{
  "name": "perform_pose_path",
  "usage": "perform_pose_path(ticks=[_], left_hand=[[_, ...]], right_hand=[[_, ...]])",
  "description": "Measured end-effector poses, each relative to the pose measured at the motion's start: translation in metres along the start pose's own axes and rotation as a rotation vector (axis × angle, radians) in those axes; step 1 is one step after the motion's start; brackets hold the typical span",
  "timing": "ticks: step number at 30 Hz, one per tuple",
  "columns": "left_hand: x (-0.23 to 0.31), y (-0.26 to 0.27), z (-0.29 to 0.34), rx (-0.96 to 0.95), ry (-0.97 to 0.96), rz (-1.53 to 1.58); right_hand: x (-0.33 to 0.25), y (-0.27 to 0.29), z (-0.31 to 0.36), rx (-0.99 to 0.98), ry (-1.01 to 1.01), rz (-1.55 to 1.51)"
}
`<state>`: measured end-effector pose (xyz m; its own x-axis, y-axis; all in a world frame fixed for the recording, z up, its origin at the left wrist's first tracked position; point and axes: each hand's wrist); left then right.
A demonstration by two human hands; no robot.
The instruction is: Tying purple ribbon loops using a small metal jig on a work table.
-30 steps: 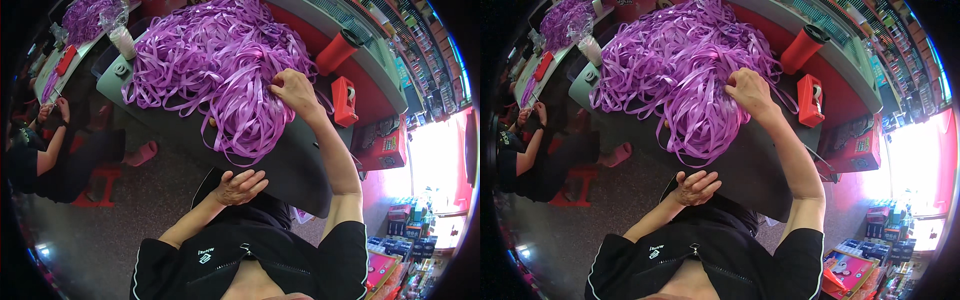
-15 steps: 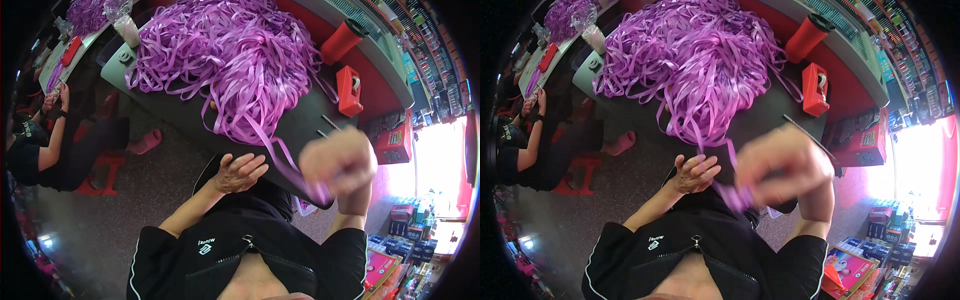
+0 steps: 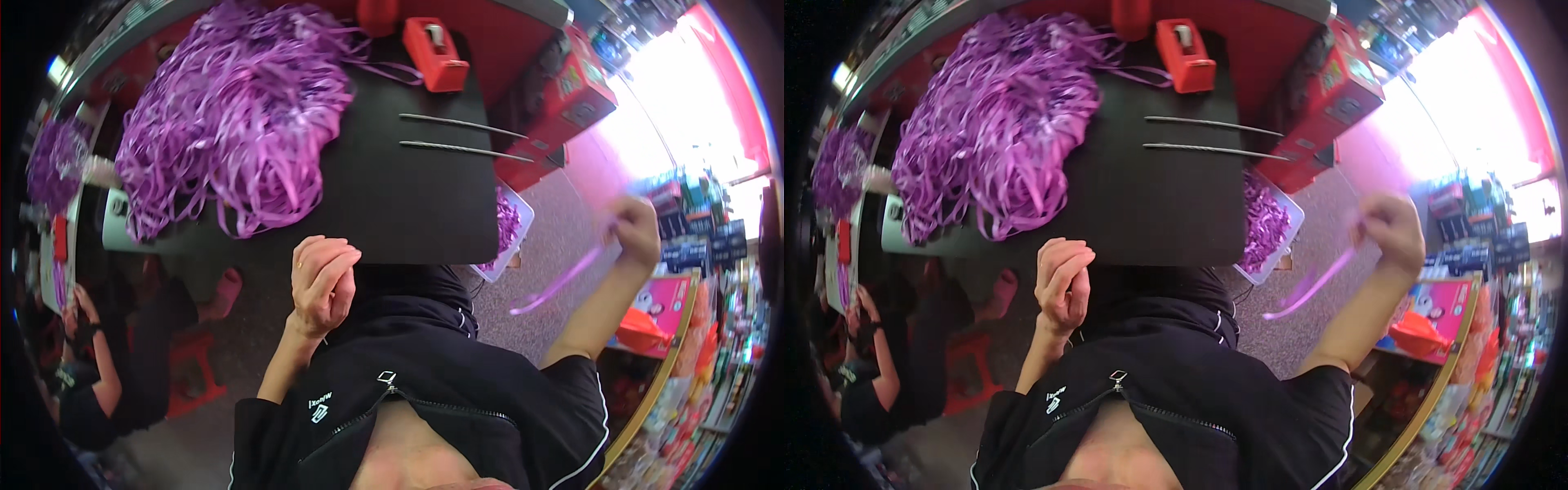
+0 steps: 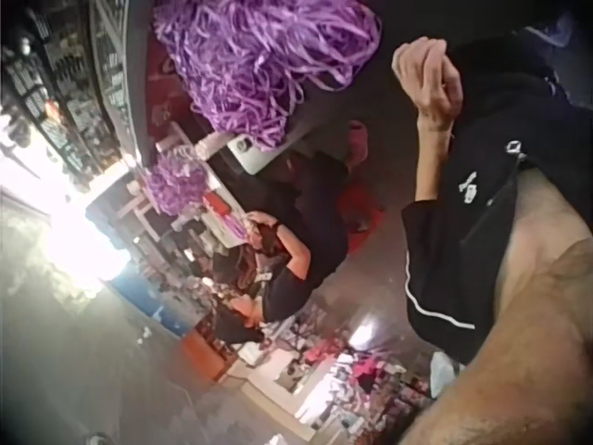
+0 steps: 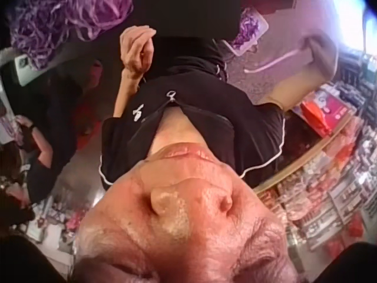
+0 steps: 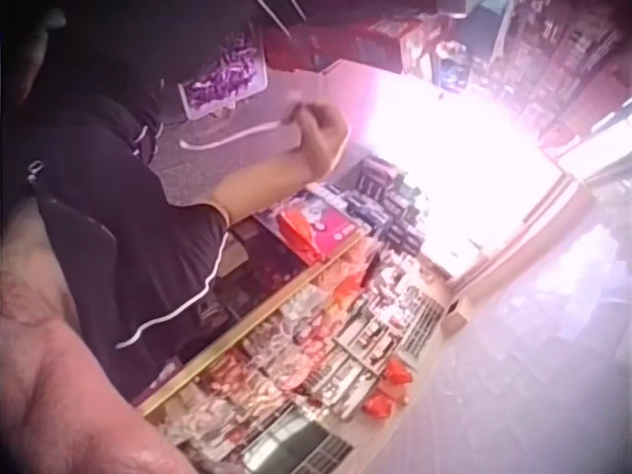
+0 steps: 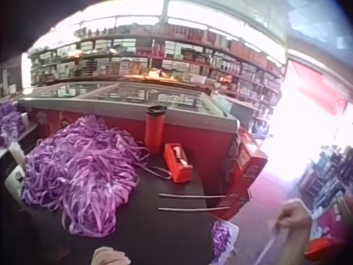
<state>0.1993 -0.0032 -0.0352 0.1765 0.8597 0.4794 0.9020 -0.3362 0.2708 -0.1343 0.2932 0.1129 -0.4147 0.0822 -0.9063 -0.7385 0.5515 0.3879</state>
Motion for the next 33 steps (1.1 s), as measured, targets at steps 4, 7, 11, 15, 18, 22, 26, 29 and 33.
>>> perform_pose_path(ticks=[4,7,11,15,18,22,26,29,33], left_hand=[[0.019,-0.031,-0.047,-0.271,-0.021,0.046],[0.029,-0.053,-0.077,-0.364,-0.069,0.025],[0.033,-0.086,-0.119,-0.46,-0.132,-0.08],[0.018,-0.136,-0.152,-0.53,-0.075,-0.092],[0.002,-0.179,-0.169,-0.64,0.109,0.026],[-0.018,-0.226,-0.164,-0.748,0.314,0.202],[-0.026,-0.263,-0.153,-0.664,0.266,0.212],[-0.035,-0.28,-0.149,-0.637,0.261,0.205],[-0.039,-0.284,-0.147,-0.657,0.317,0.155]], right_hand=[[0.069,-0.004,-0.04,0.469,-0.272,0.232],[0.11,-0.007,-0.068,0.554,-0.307,0.271],[0.131,-0.027,-0.095,0.552,-0.222,0.068],[0.148,-0.038,-0.11,0.387,-0.238,-0.199],[0.157,-0.044,-0.11,0.323,-0.227,-0.241],[0.163,-0.059,-0.108,0.277,-0.293,-0.301],[0.179,-0.07,-0.108,0.304,-0.353,-0.417],[0.186,-0.08,-0.109,0.328,-0.332,-0.563],[0.19,-0.092,-0.11,0.358,-0.299,-0.477]])
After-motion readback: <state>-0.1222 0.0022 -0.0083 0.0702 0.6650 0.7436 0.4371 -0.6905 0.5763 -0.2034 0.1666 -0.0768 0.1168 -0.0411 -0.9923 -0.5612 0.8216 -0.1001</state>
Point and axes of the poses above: each hand's wrist, its own z-axis away from the middle knuckle, its own y-axis out of the back of the hand, x = y × z, and after that the axes turned 8 degrees about x, right-handed
